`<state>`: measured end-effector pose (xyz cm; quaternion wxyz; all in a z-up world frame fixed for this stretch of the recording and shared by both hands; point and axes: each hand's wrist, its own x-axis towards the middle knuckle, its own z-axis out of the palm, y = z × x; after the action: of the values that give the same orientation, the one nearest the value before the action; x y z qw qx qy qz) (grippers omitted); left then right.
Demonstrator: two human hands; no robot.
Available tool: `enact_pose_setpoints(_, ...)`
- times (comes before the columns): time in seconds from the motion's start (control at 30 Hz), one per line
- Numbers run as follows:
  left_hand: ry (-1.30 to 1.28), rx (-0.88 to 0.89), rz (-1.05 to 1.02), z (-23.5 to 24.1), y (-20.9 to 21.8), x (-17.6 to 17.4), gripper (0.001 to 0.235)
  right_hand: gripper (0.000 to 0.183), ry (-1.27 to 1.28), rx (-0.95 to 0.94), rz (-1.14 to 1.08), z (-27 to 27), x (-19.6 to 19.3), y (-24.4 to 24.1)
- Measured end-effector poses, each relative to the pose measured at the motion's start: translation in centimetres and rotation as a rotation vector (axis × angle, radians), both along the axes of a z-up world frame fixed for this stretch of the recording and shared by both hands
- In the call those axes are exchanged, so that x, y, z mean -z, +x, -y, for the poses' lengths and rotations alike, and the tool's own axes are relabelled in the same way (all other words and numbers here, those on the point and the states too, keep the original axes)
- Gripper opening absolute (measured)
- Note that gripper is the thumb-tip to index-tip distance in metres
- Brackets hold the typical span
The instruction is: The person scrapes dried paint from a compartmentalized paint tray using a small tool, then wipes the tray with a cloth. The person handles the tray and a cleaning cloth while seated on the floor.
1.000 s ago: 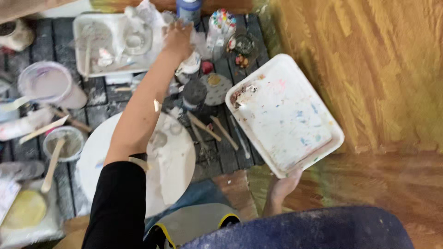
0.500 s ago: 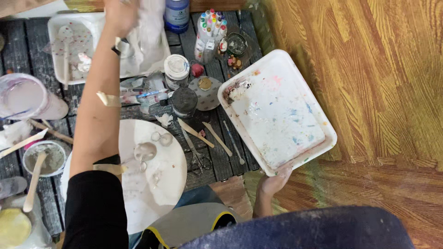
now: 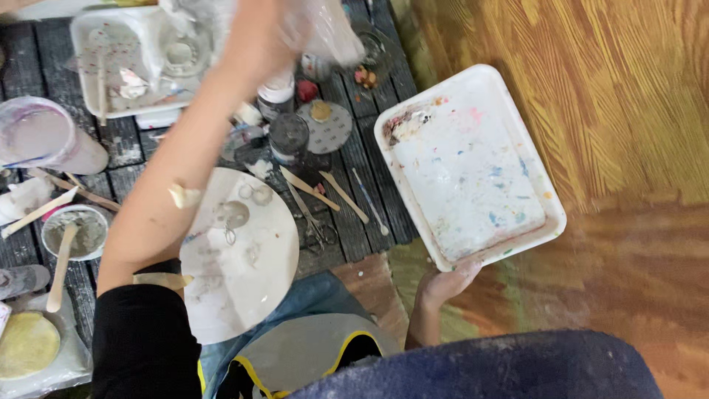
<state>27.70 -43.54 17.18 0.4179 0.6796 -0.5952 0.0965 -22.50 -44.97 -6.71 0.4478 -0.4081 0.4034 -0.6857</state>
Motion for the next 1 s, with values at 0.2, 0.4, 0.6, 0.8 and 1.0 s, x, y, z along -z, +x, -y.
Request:
enact_pose_setpoints(0.2,-0.102,0.295,0.803,-1.5,-15.8,5.6,0.028,0.061,-0.155,0.434,-0.776,-2.3,3.3,-8.5)
enact_pose_setpoints(0.4,0.157,0.622,1.077,-3.0,-19.1,12.6,0.024,0.066,-0.062,0.552,-0.99,-3.6,3.1,-12.4)
enact_pose_setpoints(0.6,0.407,0.442,0.752,-4.8,-18.7,16.9,0.043,0.064,0.053,0.266,-0.06,-3.0,-1.7,-8.8)
enact_pose_setpoints(0.8,0.732,0.49,0.475,-5.4,-17.7,16.9,0.063,0.035,0.052,0.092,-0.37,-2.0,-2.8,-4.7)
enact_pose_setpoints(1.0,0.739,0.253,0.437,-6.0,-18.2,16.3,0.075,0.029,-0.172,0.164,-0.68,-0.4,-4.9,-1.9)
